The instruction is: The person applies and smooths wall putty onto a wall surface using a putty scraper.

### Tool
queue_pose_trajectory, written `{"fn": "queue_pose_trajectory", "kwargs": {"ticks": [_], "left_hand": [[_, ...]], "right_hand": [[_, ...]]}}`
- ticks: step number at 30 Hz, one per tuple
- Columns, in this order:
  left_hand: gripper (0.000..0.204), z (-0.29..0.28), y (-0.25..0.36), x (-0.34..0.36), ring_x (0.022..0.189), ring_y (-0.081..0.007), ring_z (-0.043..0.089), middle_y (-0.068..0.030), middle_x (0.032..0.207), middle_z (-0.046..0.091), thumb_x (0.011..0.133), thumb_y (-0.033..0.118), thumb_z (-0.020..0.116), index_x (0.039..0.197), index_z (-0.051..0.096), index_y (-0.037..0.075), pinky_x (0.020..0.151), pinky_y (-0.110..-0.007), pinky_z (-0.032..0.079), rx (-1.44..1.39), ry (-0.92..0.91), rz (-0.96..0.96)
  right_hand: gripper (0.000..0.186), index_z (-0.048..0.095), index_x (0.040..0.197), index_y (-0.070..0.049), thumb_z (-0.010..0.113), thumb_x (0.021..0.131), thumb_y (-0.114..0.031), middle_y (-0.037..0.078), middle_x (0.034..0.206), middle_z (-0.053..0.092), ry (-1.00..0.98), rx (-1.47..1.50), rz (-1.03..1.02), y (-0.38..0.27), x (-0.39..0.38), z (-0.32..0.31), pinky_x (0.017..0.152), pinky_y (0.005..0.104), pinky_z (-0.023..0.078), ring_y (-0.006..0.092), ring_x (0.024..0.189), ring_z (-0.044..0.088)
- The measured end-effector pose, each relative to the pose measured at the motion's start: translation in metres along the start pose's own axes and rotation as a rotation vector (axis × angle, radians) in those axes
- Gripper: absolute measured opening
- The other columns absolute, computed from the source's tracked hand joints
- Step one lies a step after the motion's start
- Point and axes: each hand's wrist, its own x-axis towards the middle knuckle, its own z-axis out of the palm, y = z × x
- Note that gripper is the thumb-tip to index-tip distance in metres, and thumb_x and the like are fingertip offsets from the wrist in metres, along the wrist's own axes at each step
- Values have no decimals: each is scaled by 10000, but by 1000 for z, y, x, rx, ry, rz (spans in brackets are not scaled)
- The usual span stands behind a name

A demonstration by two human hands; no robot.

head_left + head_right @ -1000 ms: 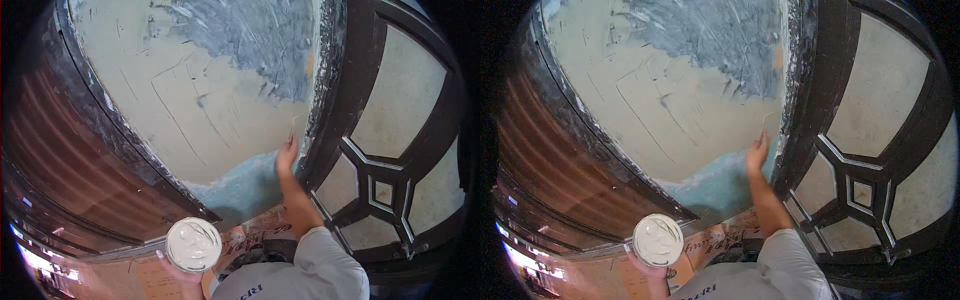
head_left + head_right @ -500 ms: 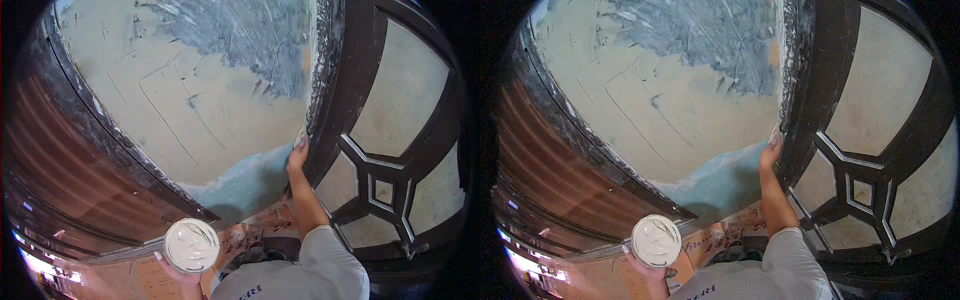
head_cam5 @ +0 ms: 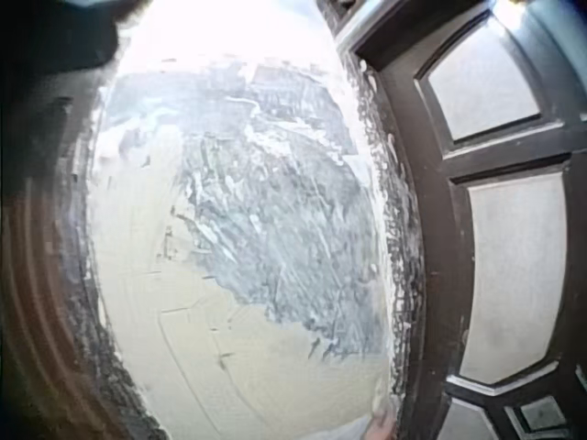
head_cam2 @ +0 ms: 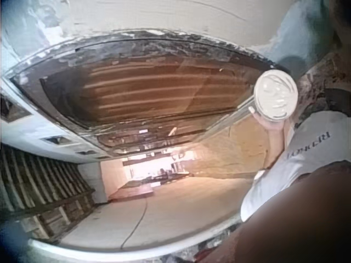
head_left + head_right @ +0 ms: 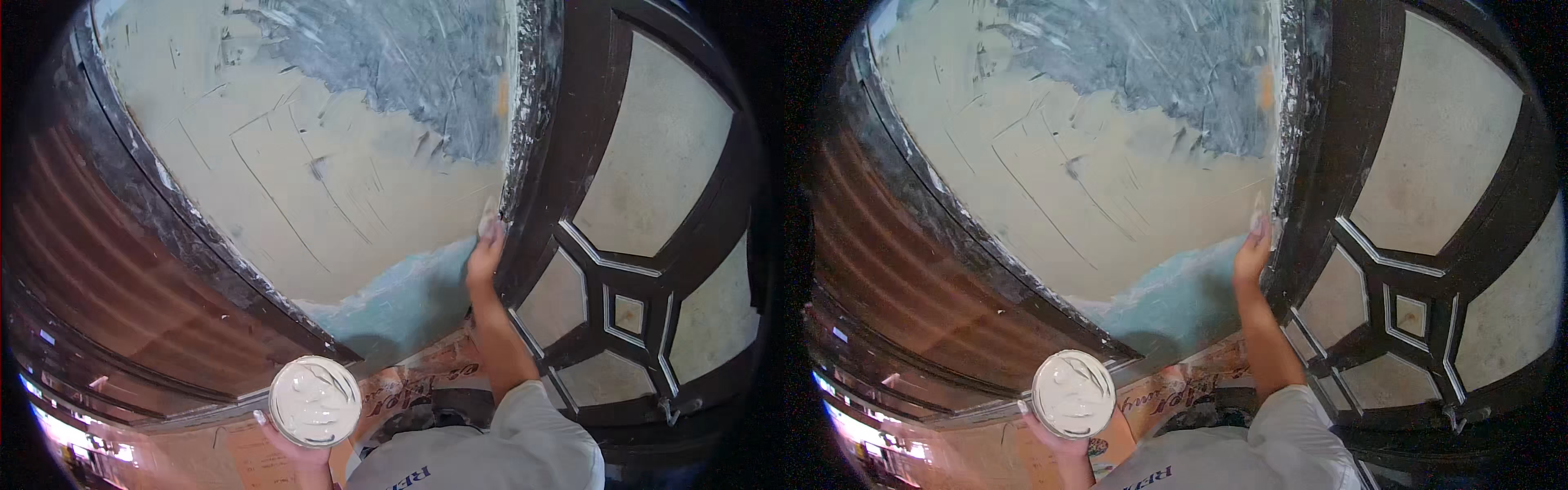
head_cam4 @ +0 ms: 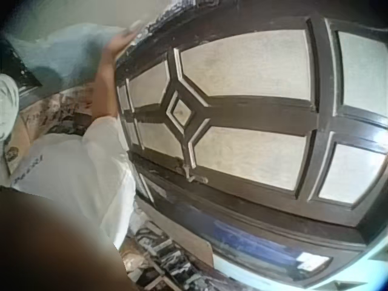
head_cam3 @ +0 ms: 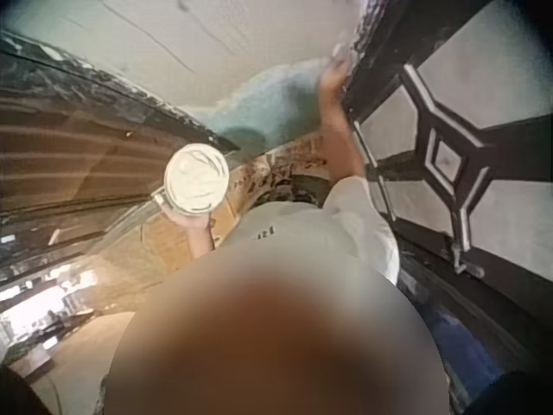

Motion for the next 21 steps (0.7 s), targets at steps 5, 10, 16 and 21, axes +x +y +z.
{"fn": "queue_pose_trajectory", "kwargs": {"ticks": [5, 10, 16, 21], "left_hand": [[781, -7, -2, -9, 1359, -357, 356, -136, 1505, 356, 920, 645, 316, 1448, 379, 73, 1113, -526, 310, -34, -39, -33], [783, -16, 4, -7, 1366, -361, 342, -131, 1521, 330, 920, 643, 319, 1455, 365, 73, 1121, -534, 287, 7, -31, -17], [791, -22, 13, -8, 1367, -361, 339, -129, 1520, 330, 920, 653, 311, 1445, 377, 65, 1119, -532, 292, -41, -21, 4], [808, -29, 20, -16, 1367, -358, 336, -132, 1520, 322, 910, 665, 316, 1456, 359, 71, 1118, -529, 294, 5, -38, 4]], "right_hand": [[428, 477, 1332, 16, 446, 906, 2, 217, 1360, 493, 9, -236, -251, 1, 20, 29, 1073, 419, 335, 351, 1262, 455], [410, 559, 1282, -59, 510, 877, -27, 139, 1263, 585, -703, -270, -442, -60, -176, 49, 1040, 457, 332, 355, 1195, 499], [350, 567, 1261, 1, 421, 974, -136, 178, 1308, 553, -468, -310, -377, -14, -118, 20, 1060, 434, 343, 342, 1203, 514], [415, 409, 1386, 45, 366, 994, -86, 207, 1379, 483, -2, -6, -84, -25, -19, 23, 1088, 375, 328, 308, 1306, 435]]}}
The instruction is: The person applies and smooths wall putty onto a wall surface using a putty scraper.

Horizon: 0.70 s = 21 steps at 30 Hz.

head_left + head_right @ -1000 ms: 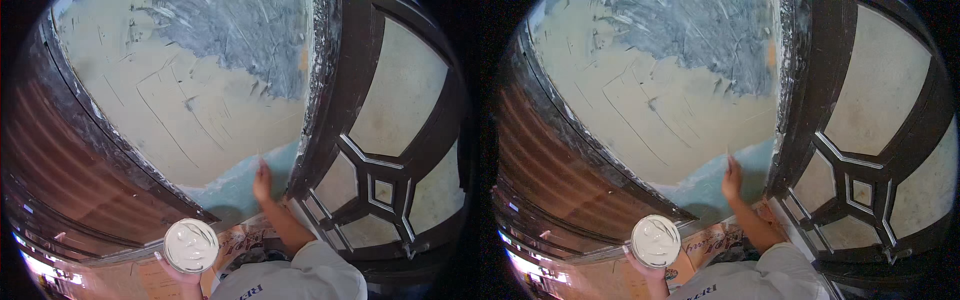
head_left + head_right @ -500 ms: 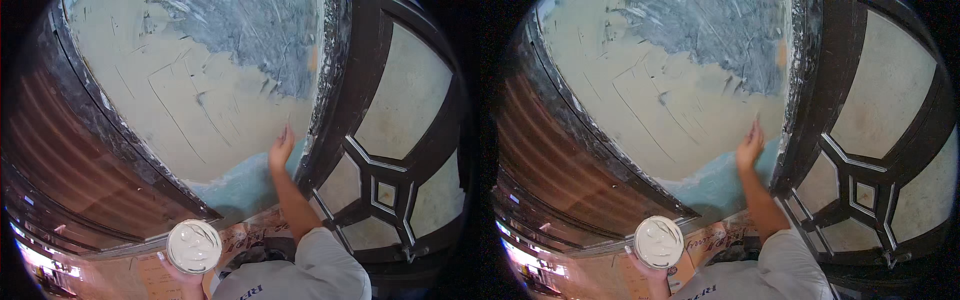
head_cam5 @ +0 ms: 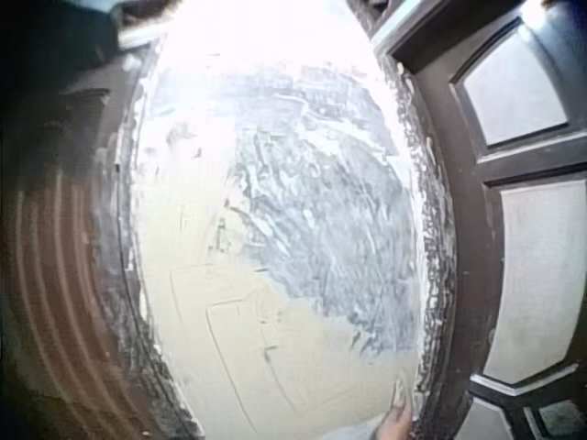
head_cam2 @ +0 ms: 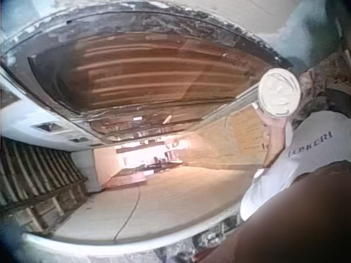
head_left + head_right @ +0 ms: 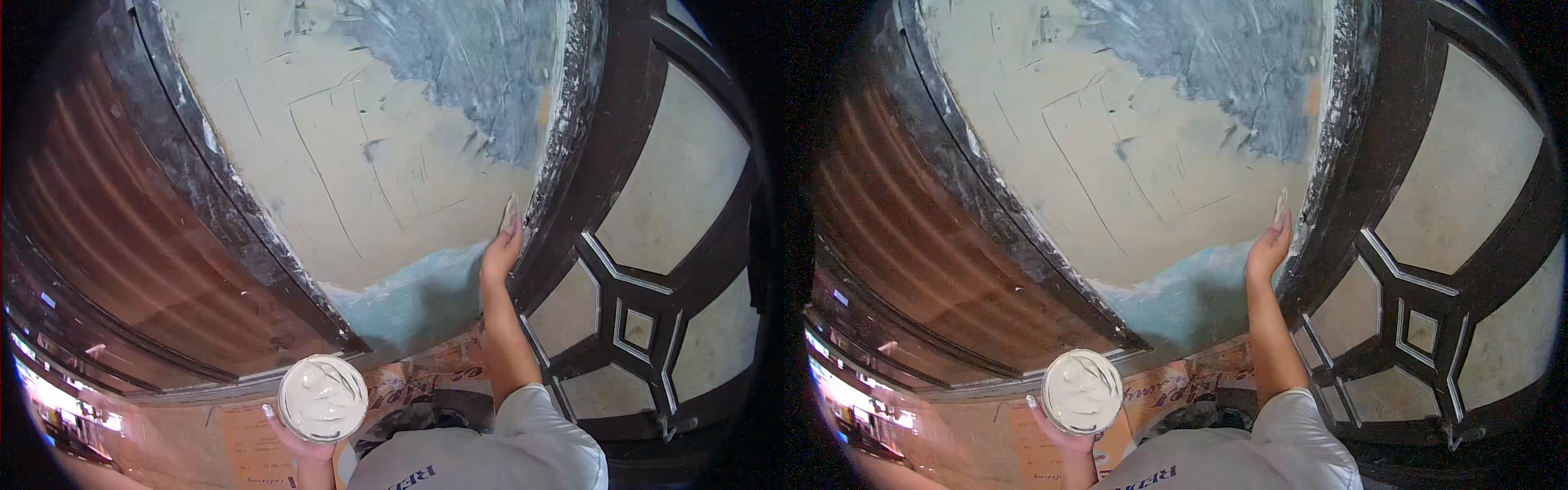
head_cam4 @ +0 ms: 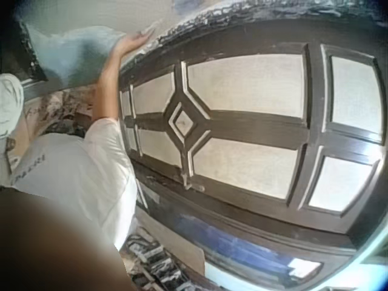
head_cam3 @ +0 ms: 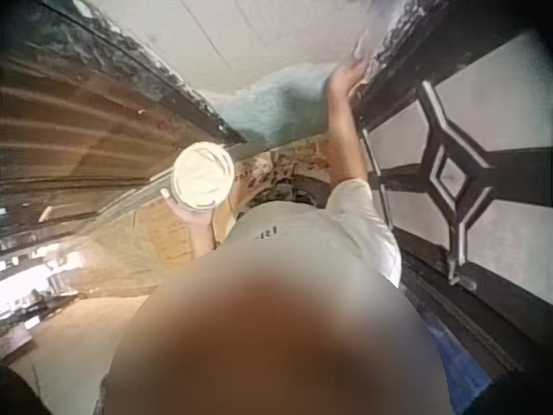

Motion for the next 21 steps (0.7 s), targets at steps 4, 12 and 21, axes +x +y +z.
{"fn": "queue_pose_trajectory", "kwargs": {"ticks": [4, 12, 21], "left_hand": [[843, 2, 4, 5, 1365, -363, 337, -143, 1522, 314, 907, 684, 266, 1462, 338, 54, 1118, -514, 297, -82, 85, -17], [817, -8, 19, 5, 1349, -358, 368, -153, 1501, 352, 916, 657, 264, 1440, 371, 40, 1120, -500, 307, -54, -9, -36], [840, -25, 34, 3, 1359, -376, 351, -162, 1510, 336, 903, 680, 290, 1453, 356, 50, 1119, -532, 290, -107, 29, -30]], "right_hand": [[460, 445, 1375, 23, 439, 915, -1, 200, 1355, 499, -175, 230, -135, -29, -69, 53, 1077, 422, 329, 330, 1295, 432], [466, 606, 1242, -109, 526, 805, 31, 164, 1152, 584, -997, -39, -337, -73, -224, 37, 955, 446, 421, 376, 1085, 523], [297, 670, 1094, -268, 653, 810, -181, 13, 1188, 627, -530, -57, -1161, -277, -82, 128, 927, 439, 440, 282, 1121, 550]]}}
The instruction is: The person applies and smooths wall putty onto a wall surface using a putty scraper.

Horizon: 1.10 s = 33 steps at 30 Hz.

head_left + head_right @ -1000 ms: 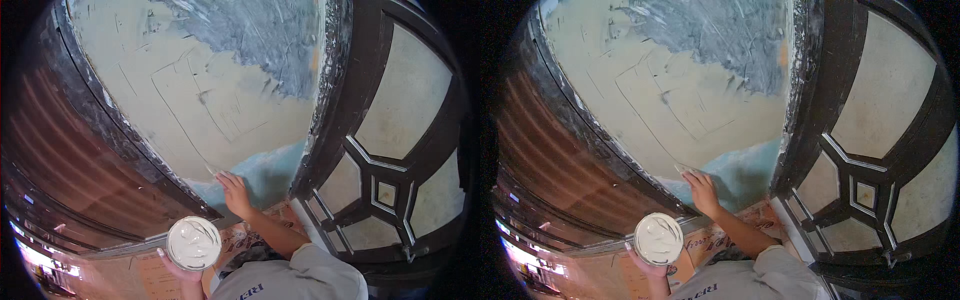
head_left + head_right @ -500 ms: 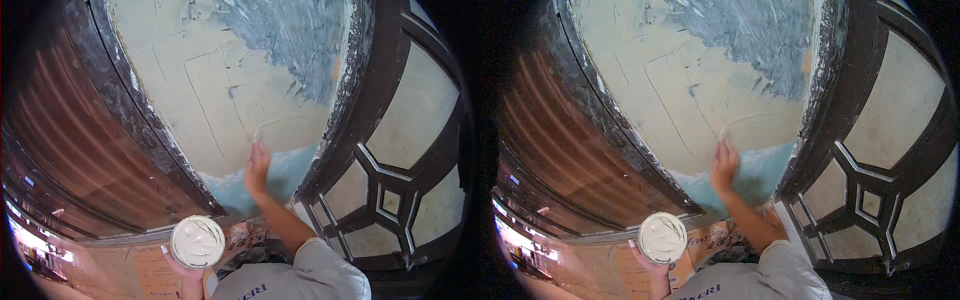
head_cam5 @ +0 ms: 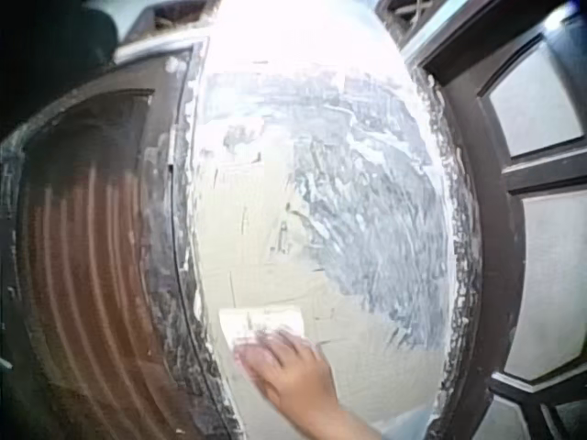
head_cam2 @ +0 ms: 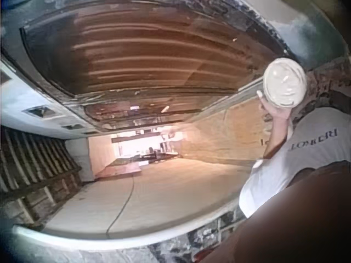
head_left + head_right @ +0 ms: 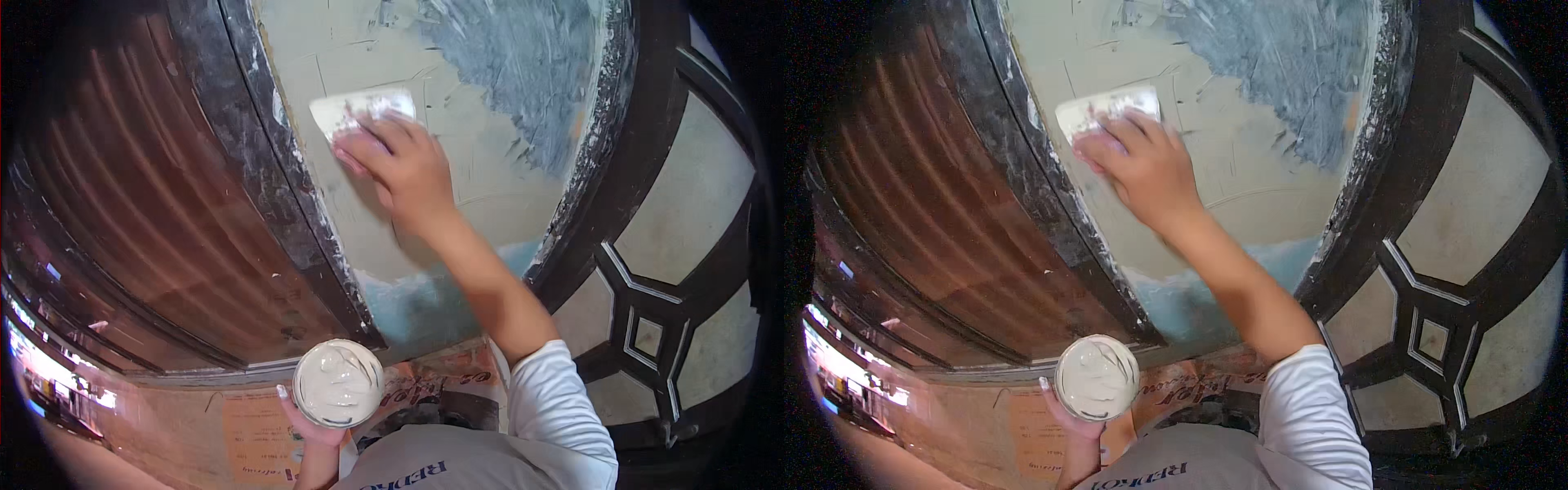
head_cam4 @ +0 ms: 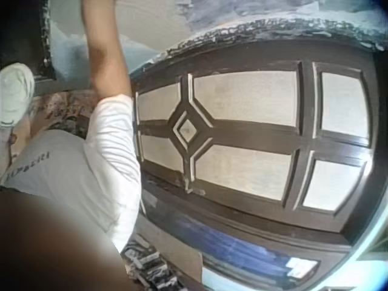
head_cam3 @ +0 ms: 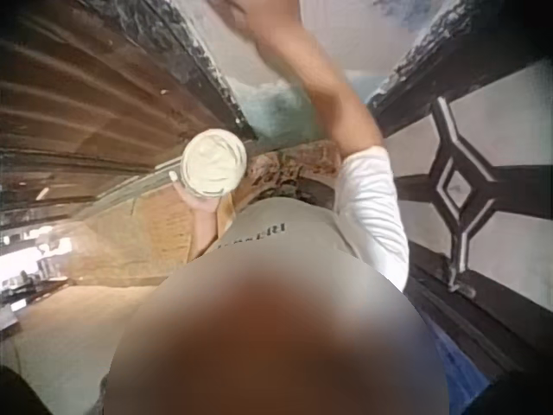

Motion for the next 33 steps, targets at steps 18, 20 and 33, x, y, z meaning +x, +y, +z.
{"fn": "queue_pose_trajectory", "kwargs": {"ticks": [18, 20, 33], "left_hand": [[801, -6, 21, 7, 1342, -365, 386, -149, 1491, 377, 923, 650, 264, 1435, 388, 47, 1119, -510, 306, 1, 38, 21], [803, -8, 22, 10, 1335, -362, 394, -153, 1487, 382, 924, 648, 261, 1437, 381, 42, 1118, -505, 309, -36, 32, -12], [786, -20, 29, -9, 1333, -345, 399, -151, 1482, 384, 932, 632, 238, 1435, 382, 45, 1104, -499, 330, 251, 40, 105]], "right_hand": [[379, 640, 1142, -280, 647, 788, -146, 28, 1177, 626, -531, -65, 194, 1, -247, 8, 837, 439, 468, 295, 1121, 568], [280, 678, 1067, -267, 682, 798, -191, 17, 1132, 646, -267, -117, 70, -1, -148, 6, 815, 426, 476, 286, 1070, 594], [273, 632, 1096, -268, 627, 835, -189, 14, 1257, 584, -447, -132, 131, -41, -237, 61, 896, 494, 416, 291, 1178, 525]]}}
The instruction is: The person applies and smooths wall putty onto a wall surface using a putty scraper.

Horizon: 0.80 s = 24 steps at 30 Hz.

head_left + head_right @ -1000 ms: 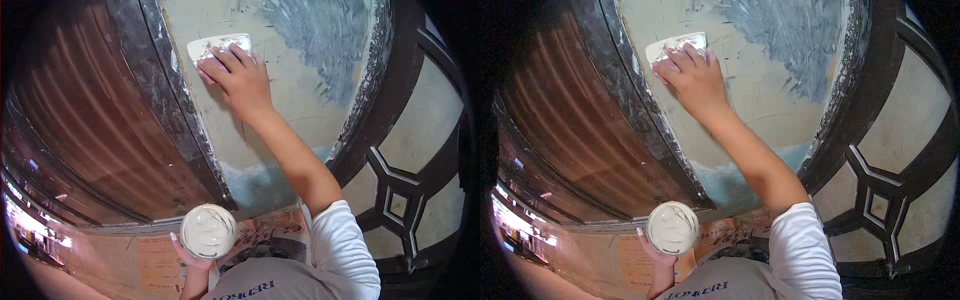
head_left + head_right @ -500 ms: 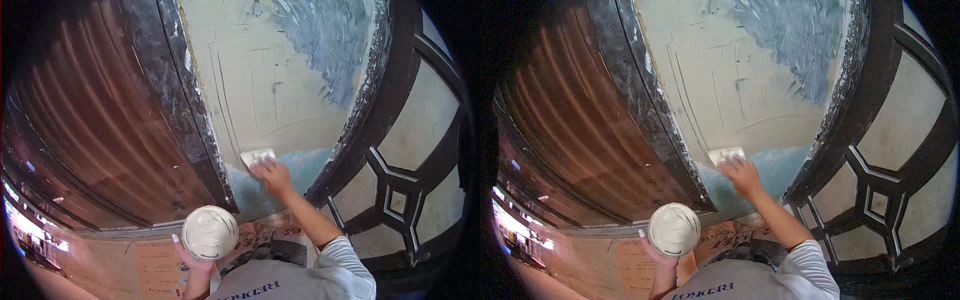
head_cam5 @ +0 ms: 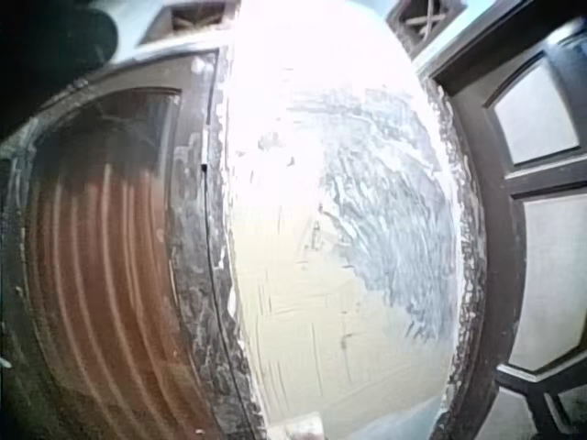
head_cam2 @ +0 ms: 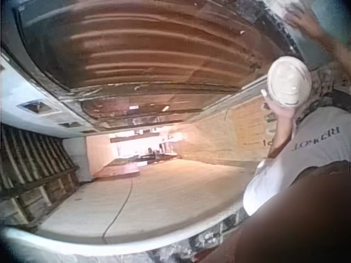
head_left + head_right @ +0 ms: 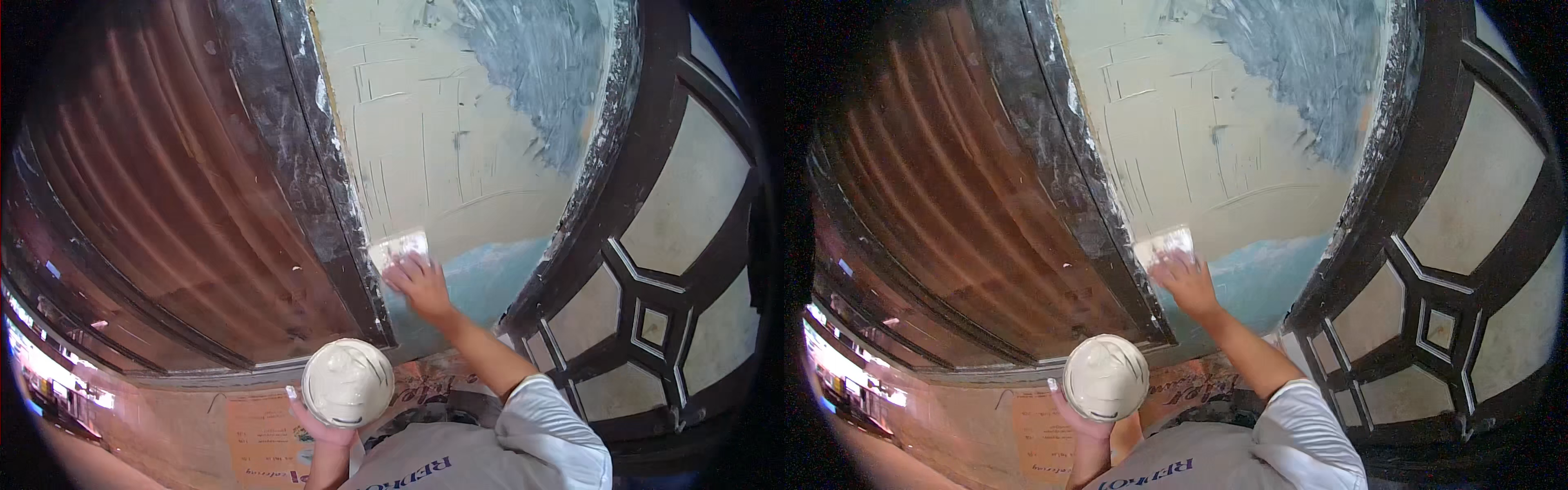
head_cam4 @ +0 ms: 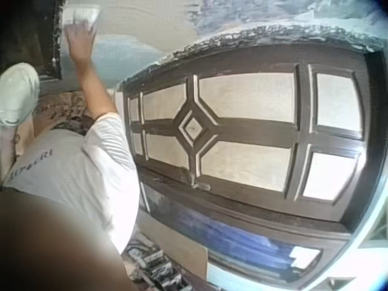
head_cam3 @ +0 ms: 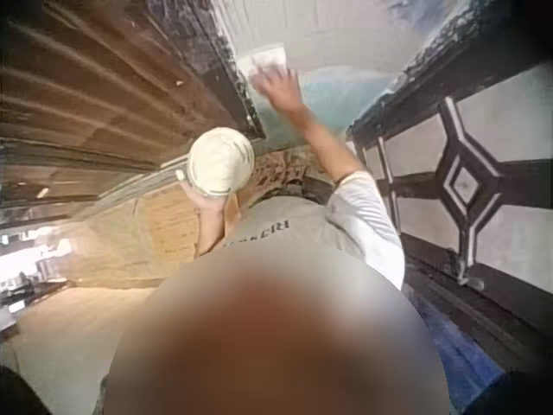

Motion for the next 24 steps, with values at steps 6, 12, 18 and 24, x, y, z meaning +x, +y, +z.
{"fn": "queue_pose_trajectory", "kwargs": {"ticks": [6, 12, 18, 24], "left_hand": [[776, 1, 11, -4, 1329, -353, 401, -152, 1485, 381, 934, 629, 251, 1432, 388, 49, 1110, -499, 322, -225, 61, -40], [811, 4, 6, 2, 1331, -350, 399, -153, 1485, 377, 916, 657, 285, 1438, 375, 43, 1118, -484, 318, -223, -25, -75], [838, 8, 2, 2, 1333, -353, 397, -156, 1489, 371, 908, 677, 243, 1440, 370, 43, 1107, -503, 327, -176, 10, -68], [839, 2, 2, -4, 1336, -360, 391, -151, 1493, 367, 903, 681, 272, 1438, 373, 43, 1106, -523, 316, -136, 46, -10]], "right_hand": [[223, 657, 1049, -248, 642, 832, -200, 30, 1062, 642, -104, 193, 60, -6, -55, -2, 826, 436, 464, 291, 1066, 582], [268, 668, 1058, -246, 701, 792, -259, 5, 1237, 598, 455, -58, -161, 14, 162, -106, 854, 475, 425, 285, 1146, 540], [276, 662, 1069, -312, 707, 799, -343, -37, 1262, 582, 529, -201, -104, 16, 208, -85, 961, 555, 334, 247, 1192, 501], [270, 643, 1087, -302, 668, 821, -260, -28, 1255, 565, 150, -112, 47, 25, 20, 19, 978, 572, 295, 250, 1211, 476]]}}
